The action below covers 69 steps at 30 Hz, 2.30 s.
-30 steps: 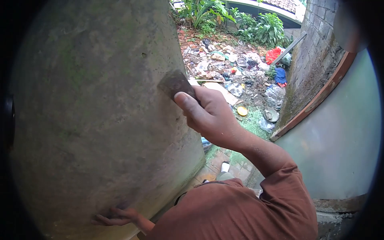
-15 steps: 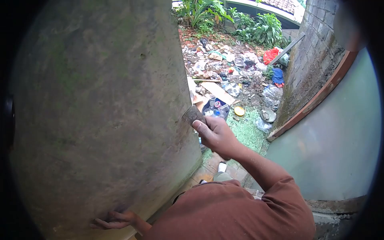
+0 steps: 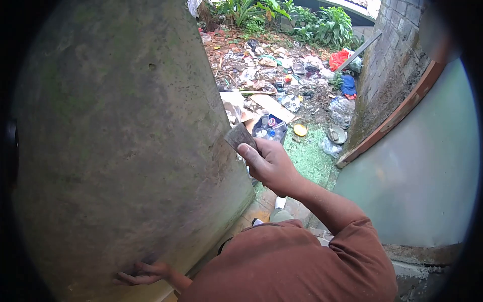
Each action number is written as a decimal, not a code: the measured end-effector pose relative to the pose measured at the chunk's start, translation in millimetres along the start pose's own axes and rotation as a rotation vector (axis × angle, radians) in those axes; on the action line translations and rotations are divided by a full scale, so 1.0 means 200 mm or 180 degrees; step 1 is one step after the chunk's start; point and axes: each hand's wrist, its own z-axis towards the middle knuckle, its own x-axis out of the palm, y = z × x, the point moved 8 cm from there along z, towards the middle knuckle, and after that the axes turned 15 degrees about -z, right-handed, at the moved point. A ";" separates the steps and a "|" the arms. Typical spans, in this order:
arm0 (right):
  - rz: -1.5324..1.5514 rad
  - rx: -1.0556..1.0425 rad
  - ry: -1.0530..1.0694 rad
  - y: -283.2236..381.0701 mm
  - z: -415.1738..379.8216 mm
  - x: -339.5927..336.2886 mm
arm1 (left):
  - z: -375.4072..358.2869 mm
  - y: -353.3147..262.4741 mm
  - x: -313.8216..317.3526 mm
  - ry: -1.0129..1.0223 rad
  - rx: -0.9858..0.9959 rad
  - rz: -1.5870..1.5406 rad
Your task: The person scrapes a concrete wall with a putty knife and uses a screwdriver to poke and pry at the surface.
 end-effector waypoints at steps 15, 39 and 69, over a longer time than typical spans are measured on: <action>-0.0123 0.0137 -0.0021 -0.15 -0.04 0.01 | -0.02 0.06 -0.02 0.0064 -0.0016 -0.0065; -0.0144 -0.0116 -0.0068 0.04 -0.04 0.02 | -0.04 0.08 -0.03 -0.0022 0.0033 0.0037; -0.0970 -0.0072 -0.0080 -0.44 -0.06 0.10 | 0.01 0.00 -0.03 0.0211 -0.0357 -0.0365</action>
